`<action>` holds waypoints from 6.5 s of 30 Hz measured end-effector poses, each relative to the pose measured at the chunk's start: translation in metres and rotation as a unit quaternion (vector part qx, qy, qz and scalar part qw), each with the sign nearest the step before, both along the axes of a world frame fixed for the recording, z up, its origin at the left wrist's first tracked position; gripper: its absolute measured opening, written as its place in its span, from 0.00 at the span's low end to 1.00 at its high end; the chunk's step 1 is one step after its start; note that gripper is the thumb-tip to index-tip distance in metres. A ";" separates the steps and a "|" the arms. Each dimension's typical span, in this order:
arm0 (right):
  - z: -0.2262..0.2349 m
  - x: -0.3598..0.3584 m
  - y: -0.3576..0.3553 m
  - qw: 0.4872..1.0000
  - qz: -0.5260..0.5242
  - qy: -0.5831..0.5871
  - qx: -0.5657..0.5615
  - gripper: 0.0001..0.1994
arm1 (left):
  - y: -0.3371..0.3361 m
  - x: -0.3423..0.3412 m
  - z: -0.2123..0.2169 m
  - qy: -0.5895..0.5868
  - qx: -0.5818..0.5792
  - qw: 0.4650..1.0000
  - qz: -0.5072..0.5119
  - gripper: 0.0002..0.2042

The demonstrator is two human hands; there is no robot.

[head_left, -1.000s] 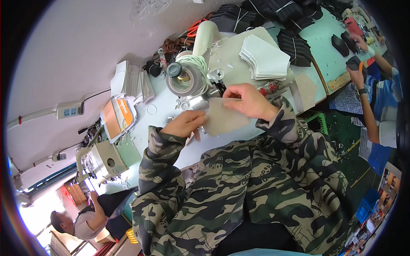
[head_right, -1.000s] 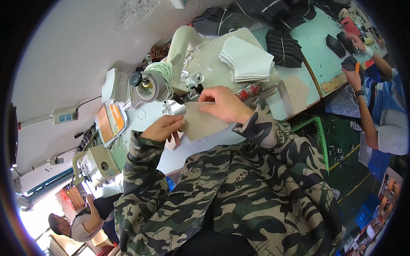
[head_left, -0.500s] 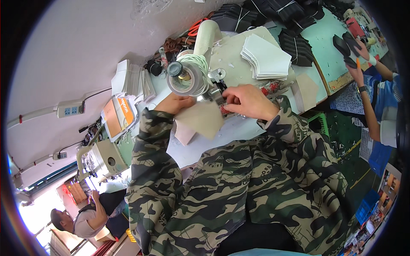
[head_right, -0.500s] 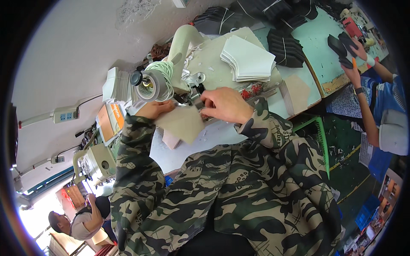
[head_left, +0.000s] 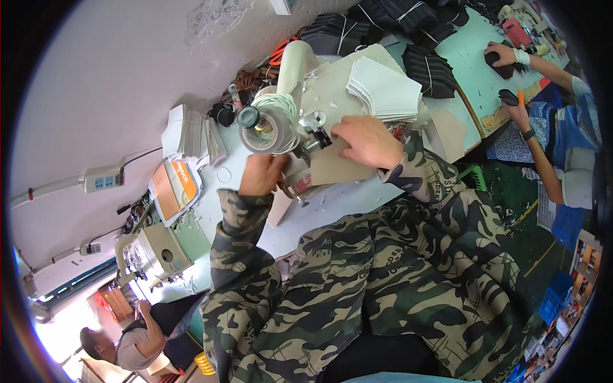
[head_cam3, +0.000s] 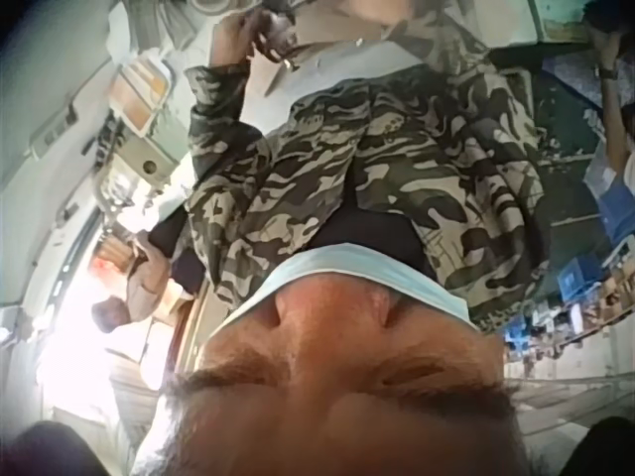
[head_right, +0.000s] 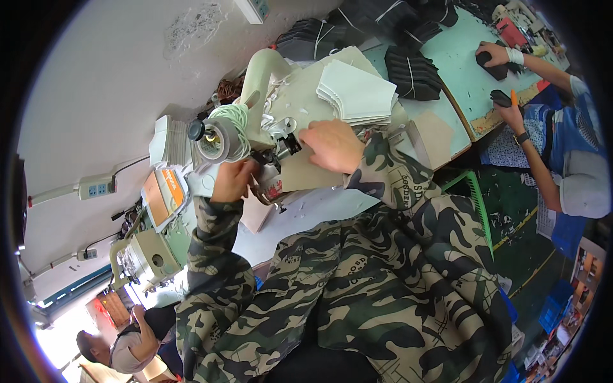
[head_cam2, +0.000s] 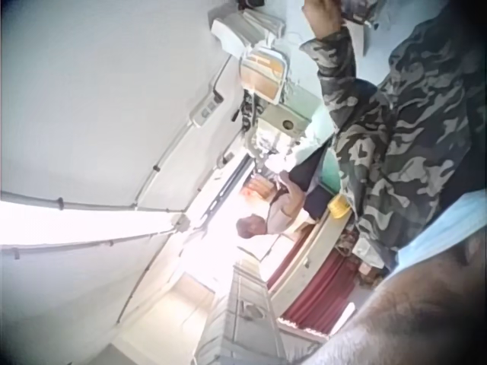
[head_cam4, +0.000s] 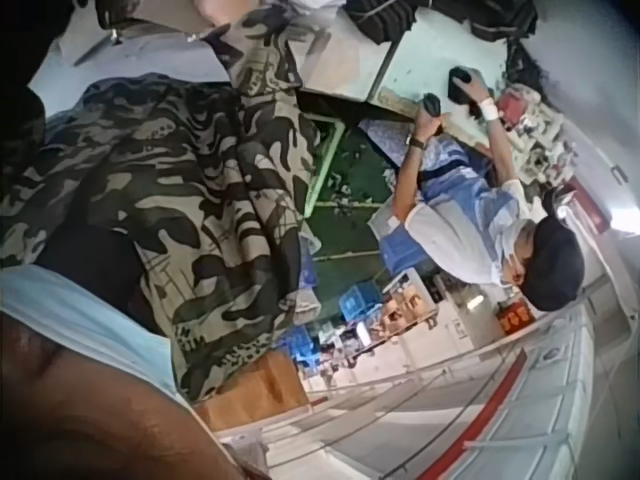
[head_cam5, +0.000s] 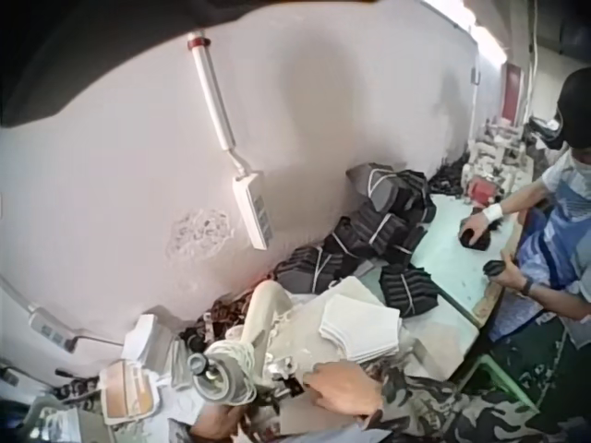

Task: Skiving the edges of shoe upper components using an industrial machine.

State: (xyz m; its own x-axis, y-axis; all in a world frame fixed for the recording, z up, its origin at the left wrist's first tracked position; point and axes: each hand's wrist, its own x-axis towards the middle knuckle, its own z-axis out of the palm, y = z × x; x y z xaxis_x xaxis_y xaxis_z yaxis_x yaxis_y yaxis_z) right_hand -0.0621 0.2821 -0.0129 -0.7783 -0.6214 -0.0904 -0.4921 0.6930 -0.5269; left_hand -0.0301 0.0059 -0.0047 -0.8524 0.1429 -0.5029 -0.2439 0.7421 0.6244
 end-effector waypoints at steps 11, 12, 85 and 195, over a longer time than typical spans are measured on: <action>0.020 -0.002 0.059 0.972 -0.124 0.200 -0.017 0.19 | -0.076 0.078 -0.103 0.058 -0.339 0.929 -0.135 0.24; 0.014 0.003 0.045 0.972 -0.115 0.188 -0.076 0.18 | -0.084 0.097 -0.108 0.096 -0.341 0.931 -0.088 0.22; 0.018 -0.012 0.002 0.985 0.012 0.028 -0.172 0.16 | 0.006 0.005 0.006 0.007 0.034 0.998 -0.060 0.12; 0.007 0.026 -0.013 0.981 0.007 0.058 -0.183 0.17 | -0.010 0.008 0.004 -0.102 0.107 0.989 -0.013 0.12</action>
State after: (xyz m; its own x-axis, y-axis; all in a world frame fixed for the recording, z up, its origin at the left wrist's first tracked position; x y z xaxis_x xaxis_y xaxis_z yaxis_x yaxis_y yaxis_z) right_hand -0.0359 0.2686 -0.0057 -0.7610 -0.6071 0.2287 -0.5715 0.4604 -0.6793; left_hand -0.0219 -0.0036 -0.0007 -0.7311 0.2845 -0.6201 -0.3640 0.6060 0.7073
